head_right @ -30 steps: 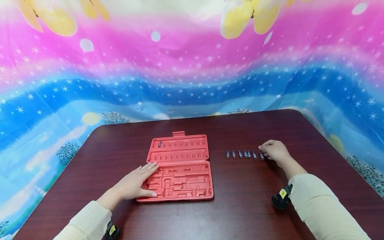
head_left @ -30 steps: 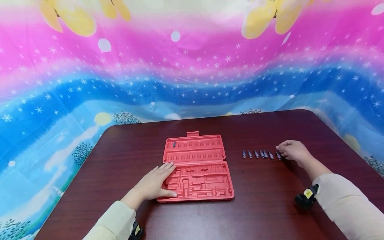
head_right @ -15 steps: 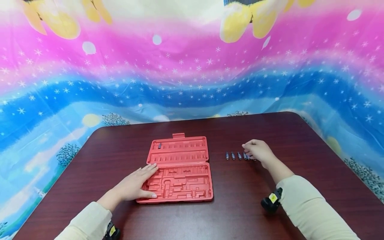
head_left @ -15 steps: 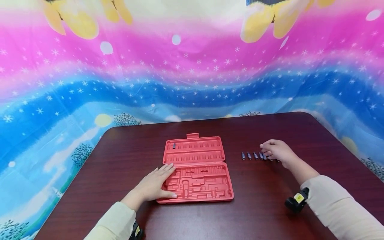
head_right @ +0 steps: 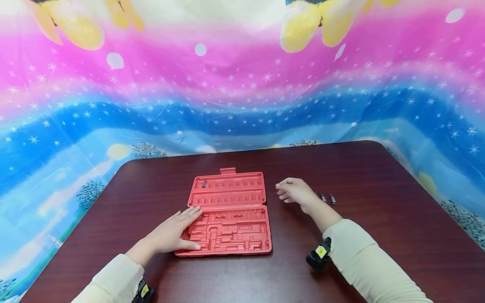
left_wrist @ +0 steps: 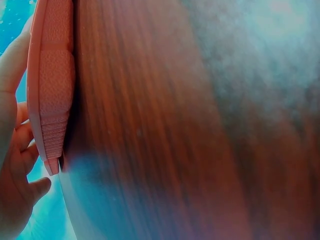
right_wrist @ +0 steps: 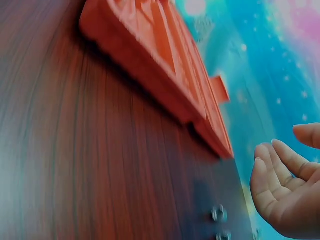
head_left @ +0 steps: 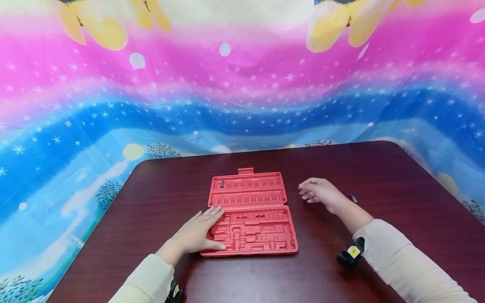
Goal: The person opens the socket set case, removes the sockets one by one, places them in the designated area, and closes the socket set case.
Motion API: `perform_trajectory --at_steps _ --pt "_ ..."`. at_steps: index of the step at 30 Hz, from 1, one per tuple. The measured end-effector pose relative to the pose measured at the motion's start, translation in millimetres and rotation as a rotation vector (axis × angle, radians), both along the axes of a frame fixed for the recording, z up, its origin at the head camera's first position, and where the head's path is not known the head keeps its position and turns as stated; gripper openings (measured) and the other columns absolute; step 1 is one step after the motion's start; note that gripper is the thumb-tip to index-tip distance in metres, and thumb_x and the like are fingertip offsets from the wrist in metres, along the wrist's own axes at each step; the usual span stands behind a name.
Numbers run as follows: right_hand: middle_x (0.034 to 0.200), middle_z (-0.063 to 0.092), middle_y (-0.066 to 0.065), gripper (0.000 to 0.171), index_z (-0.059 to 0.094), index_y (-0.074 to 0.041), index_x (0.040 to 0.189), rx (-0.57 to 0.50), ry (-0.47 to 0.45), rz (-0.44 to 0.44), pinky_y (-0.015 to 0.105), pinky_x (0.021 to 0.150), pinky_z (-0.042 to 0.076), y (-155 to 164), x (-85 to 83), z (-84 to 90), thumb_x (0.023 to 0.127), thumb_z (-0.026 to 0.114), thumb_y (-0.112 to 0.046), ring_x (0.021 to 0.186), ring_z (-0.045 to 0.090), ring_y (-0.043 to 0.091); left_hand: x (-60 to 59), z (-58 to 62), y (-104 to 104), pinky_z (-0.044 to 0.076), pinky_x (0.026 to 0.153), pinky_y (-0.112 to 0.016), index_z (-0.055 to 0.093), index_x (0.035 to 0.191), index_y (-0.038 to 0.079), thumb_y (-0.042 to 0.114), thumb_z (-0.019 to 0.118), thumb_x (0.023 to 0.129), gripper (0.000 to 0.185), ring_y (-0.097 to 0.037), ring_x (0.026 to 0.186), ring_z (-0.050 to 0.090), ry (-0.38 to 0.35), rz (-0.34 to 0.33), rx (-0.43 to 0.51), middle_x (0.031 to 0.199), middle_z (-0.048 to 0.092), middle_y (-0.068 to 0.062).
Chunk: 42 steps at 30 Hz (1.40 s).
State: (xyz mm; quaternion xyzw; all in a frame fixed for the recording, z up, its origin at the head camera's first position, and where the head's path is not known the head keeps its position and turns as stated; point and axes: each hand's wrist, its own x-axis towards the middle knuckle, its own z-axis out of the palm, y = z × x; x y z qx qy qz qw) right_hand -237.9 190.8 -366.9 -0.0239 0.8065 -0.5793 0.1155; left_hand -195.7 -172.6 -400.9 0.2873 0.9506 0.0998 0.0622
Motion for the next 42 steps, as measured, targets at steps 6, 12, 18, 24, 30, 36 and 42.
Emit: perform_trajectory --at_steps 6,12,18,24,30,36,42 --pt "0.100 0.054 0.024 0.035 0.048 0.009 0.109 -0.054 -0.041 0.022 0.037 0.074 0.046 -29.7 -6.8 -1.7 0.090 0.046 -0.020 0.082 0.056 0.027 -3.6 0.8 2.0 0.017 0.100 -0.043 0.027 0.137 0.013 0.071 0.050 0.063 0.097 -0.018 0.128 0.017 -0.004 -0.007 0.001 0.140 0.024 -0.003" --pt "0.096 0.055 0.023 0.033 0.049 0.009 0.108 -0.085 -0.055 0.050 0.035 0.070 0.047 -60.3 -20.0 -2.5 0.089 0.048 -0.017 0.076 0.057 0.022 -6.0 2.0 2.8 0.018 0.100 -0.041 0.027 0.137 0.013 0.070 0.051 0.063 0.096 -0.018 0.128 0.016 0.001 -0.011 0.002 0.140 0.023 -0.003" --pt "0.093 0.057 0.020 0.028 0.052 0.007 0.103 -0.078 -0.060 0.079 0.034 0.068 0.048 -89.4 -33.6 -1.8 0.088 0.049 -0.016 0.077 0.058 0.024 -6.6 1.9 3.2 0.018 0.100 -0.040 0.026 0.137 0.012 0.069 0.053 0.064 0.096 -0.019 0.128 0.016 -0.003 -0.014 0.007 0.140 0.023 -0.003" --pt "0.084 0.058 0.013 0.026 0.054 0.005 0.100 -0.063 -0.081 0.090 0.031 0.065 0.049 -117.2 -47.8 -1.6 0.086 0.052 -0.017 0.077 0.058 0.025 -5.8 2.9 2.9 0.019 0.100 -0.039 0.026 0.137 0.013 0.069 0.053 0.063 0.097 -0.018 0.128 0.016 -0.047 0.005 0.029 0.140 0.023 -0.003" --pt "0.091 0.057 0.019 0.029 0.054 0.006 0.101 -0.065 -0.117 0.120 0.033 0.066 0.049 -137.4 -62.3 -8.8 0.087 0.051 -0.018 0.078 0.058 0.026 -3.2 2.9 2.8 0.019 0.100 -0.040 0.028 0.136 0.013 0.068 0.054 0.063 0.096 -0.019 0.128 0.017 -0.069 0.006 0.037 0.140 0.024 -0.004" --pt "0.092 0.059 0.016 0.026 0.056 0.003 0.102 -0.087 -0.142 0.097 0.032 0.067 0.048 -153.6 -74.6 -14.5 0.087 0.052 -0.018 0.077 0.058 0.022 -2.0 1.9 3.3 0.020 0.099 -0.041 0.030 0.135 0.010 0.069 0.053 0.062 0.097 -0.020 0.127 0.018 -0.057 0.000 0.031 0.139 0.025 -0.005" --pt "0.087 0.060 0.013 0.021 0.057 0.001 0.096 -0.104 -0.122 0.128 0.030 0.066 0.049 -167.7 -86.8 -20.6 0.086 0.052 -0.017 0.076 0.059 0.021 -1.8 0.6 2.5 0.021 0.099 -0.041 0.030 0.135 0.009 0.069 0.053 0.063 0.096 -0.021 0.127 0.019 -0.045 -0.006 0.029 0.139 0.026 -0.006"
